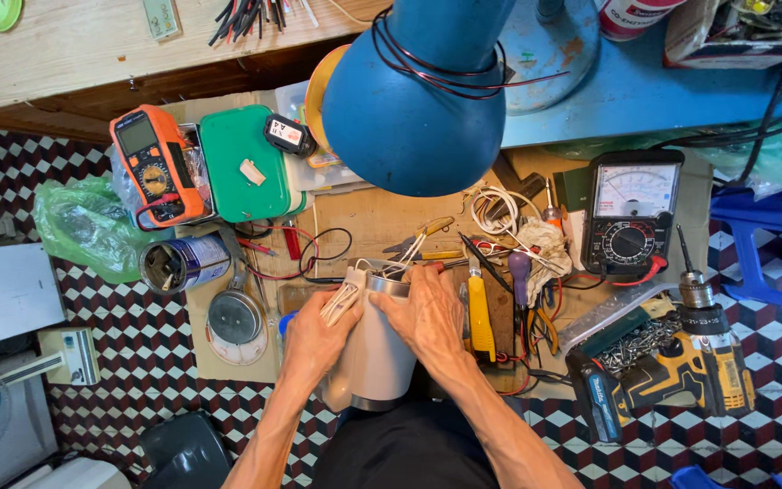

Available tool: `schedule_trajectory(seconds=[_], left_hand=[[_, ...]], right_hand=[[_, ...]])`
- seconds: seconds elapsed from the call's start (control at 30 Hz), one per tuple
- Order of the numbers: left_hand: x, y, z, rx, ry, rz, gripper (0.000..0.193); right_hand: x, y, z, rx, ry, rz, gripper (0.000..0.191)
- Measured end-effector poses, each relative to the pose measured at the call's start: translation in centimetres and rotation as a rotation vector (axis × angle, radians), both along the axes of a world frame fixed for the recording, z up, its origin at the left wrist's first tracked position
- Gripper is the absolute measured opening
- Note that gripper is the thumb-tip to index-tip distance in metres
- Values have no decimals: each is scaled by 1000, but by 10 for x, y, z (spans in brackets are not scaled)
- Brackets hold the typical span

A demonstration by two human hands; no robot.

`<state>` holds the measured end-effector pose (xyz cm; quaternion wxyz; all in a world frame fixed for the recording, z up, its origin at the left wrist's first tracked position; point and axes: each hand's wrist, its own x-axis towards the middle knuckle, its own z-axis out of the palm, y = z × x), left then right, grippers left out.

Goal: The person disassembles a white electric kettle, removes the outer casing, and manipulates internal wires and components. They then search through a container of screws and fasteners, selecting small parts while handling the kettle and tools on a cluttered workbench.

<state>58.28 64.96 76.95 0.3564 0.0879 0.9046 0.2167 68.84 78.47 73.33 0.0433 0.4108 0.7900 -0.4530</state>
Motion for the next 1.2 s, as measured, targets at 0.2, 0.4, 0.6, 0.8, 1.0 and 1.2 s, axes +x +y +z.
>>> schedule_trajectory(seconds=[0.2,0.4,0.6,0.8,1.0,1.2], left_hand=[[-2,-10,-4,102,124,-95,40],[-2,-16,-4,181,268,-177,36],[0,-16,2,133,251,-168,37],[-4,-17,8,54,197,-170,36],[-11,-13,10,56,244,-188,31],[-13,-8,13,60,233,-202,29]], right_hand=[[-5,-4,4,12,-5,18,60],[-7,-10,6,-51,-84,9,65],[-9,-15,-3,-55,34,-38,55],[-13,-19,-9,-106,16,-73,54],[-22,-16,-6,-111,-19,-55,54],[-26,-9,-2,-167,-38,-53,54]])
